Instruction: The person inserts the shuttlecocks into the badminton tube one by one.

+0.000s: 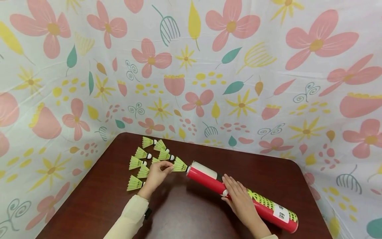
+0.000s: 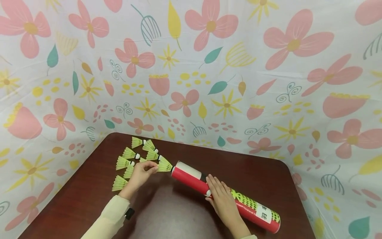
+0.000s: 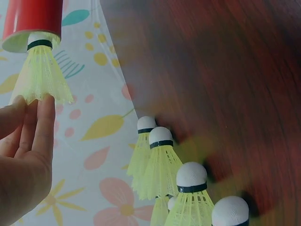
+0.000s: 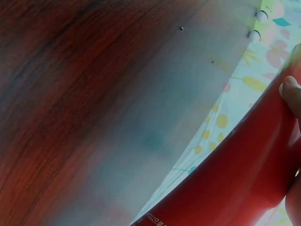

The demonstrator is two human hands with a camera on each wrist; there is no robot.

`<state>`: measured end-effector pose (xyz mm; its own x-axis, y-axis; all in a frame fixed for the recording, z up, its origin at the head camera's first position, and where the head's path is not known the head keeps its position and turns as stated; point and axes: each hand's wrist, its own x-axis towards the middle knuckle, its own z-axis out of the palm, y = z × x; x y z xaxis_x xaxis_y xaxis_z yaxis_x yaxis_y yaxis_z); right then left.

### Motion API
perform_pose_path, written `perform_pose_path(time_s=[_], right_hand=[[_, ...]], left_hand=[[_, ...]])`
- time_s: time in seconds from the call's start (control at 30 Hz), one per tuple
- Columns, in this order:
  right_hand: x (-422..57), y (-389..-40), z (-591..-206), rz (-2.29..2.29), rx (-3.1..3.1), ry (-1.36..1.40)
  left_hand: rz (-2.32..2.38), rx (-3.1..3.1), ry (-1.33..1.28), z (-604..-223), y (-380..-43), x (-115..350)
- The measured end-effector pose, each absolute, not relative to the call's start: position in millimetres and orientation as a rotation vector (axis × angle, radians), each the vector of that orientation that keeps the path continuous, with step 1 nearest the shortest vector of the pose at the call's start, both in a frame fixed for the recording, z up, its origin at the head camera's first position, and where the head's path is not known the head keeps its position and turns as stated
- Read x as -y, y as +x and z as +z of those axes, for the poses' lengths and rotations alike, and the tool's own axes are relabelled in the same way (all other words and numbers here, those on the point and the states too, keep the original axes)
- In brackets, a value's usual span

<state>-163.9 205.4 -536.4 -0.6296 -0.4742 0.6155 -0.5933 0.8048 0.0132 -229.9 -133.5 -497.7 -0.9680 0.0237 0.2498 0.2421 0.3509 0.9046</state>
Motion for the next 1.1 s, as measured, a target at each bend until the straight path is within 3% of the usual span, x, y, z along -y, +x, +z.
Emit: perform_pose_path(time_s=[1.1], right_hand=[[-199.9,-169.1,-534.0,0.296,2.341,0.849]], left_hand=[[-1.575,2.498,-0.691,-493.9,-233.4,112.8]])
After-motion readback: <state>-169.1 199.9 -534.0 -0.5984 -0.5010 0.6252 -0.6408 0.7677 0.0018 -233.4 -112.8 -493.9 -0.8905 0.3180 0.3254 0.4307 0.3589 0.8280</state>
